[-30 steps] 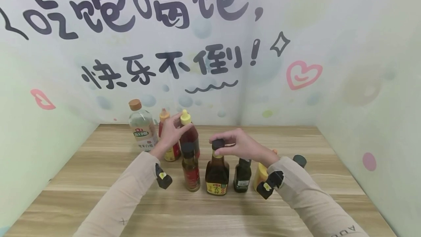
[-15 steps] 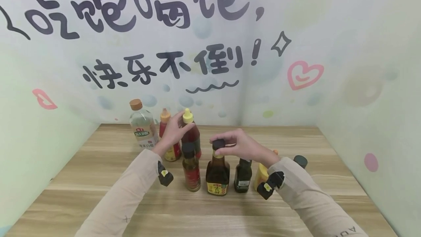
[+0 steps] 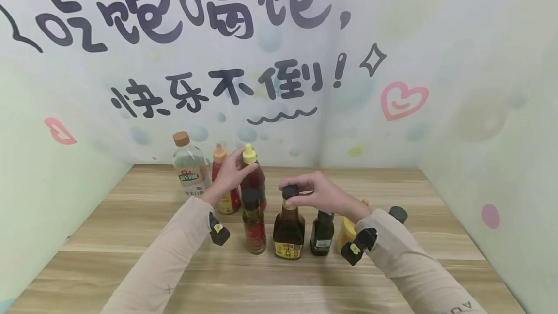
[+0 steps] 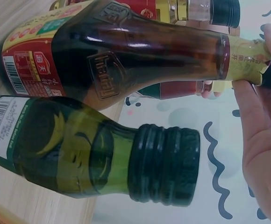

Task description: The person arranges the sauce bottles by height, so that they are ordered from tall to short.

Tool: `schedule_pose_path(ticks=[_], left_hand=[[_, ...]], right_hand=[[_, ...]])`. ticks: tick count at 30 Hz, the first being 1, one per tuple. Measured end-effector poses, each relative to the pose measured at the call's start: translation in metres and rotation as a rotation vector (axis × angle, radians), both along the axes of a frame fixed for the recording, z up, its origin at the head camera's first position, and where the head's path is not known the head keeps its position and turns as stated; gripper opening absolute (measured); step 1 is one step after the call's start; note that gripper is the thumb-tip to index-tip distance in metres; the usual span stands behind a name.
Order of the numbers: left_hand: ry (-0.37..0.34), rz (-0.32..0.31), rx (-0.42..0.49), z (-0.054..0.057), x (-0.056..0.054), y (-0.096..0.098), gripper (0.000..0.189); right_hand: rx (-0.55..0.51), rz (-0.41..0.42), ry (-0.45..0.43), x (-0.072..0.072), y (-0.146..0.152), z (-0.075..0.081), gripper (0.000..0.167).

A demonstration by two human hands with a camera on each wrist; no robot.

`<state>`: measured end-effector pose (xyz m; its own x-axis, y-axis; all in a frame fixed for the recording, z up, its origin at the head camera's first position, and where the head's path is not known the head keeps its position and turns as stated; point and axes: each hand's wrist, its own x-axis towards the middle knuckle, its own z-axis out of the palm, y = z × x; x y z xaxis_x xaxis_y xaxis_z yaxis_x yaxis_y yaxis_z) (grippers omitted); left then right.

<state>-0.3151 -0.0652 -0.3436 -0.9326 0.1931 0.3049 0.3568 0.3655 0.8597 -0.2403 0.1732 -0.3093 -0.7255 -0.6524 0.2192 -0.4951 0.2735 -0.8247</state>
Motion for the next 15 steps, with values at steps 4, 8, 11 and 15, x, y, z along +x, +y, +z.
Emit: schedule_pose_path(ticks=[4,8,11,15], left_hand=[[-0.010,0.000,0.012,0.0000,0.0008,0.0014,0.050],[-0.025,-0.007,0.028,-0.0013,0.0002,0.0017,0.051],[-0.043,-0.013,0.041,-0.0025,-0.0001,0.0011,0.052],[-0.049,-0.014,0.047,-0.0035,-0.0001,0.0000,0.052]], right_hand=[[-0.005,0.003,0.006,0.0002,0.0004,-0.0006,0.039],[-0.009,0.015,0.021,0.0012,0.0005,-0.0012,0.038],[0.015,0.014,0.048,0.0026,0.0005,-0.0009,0.038],[0.068,0.017,0.076,0.0048,0.0011,0.0012,0.042]])
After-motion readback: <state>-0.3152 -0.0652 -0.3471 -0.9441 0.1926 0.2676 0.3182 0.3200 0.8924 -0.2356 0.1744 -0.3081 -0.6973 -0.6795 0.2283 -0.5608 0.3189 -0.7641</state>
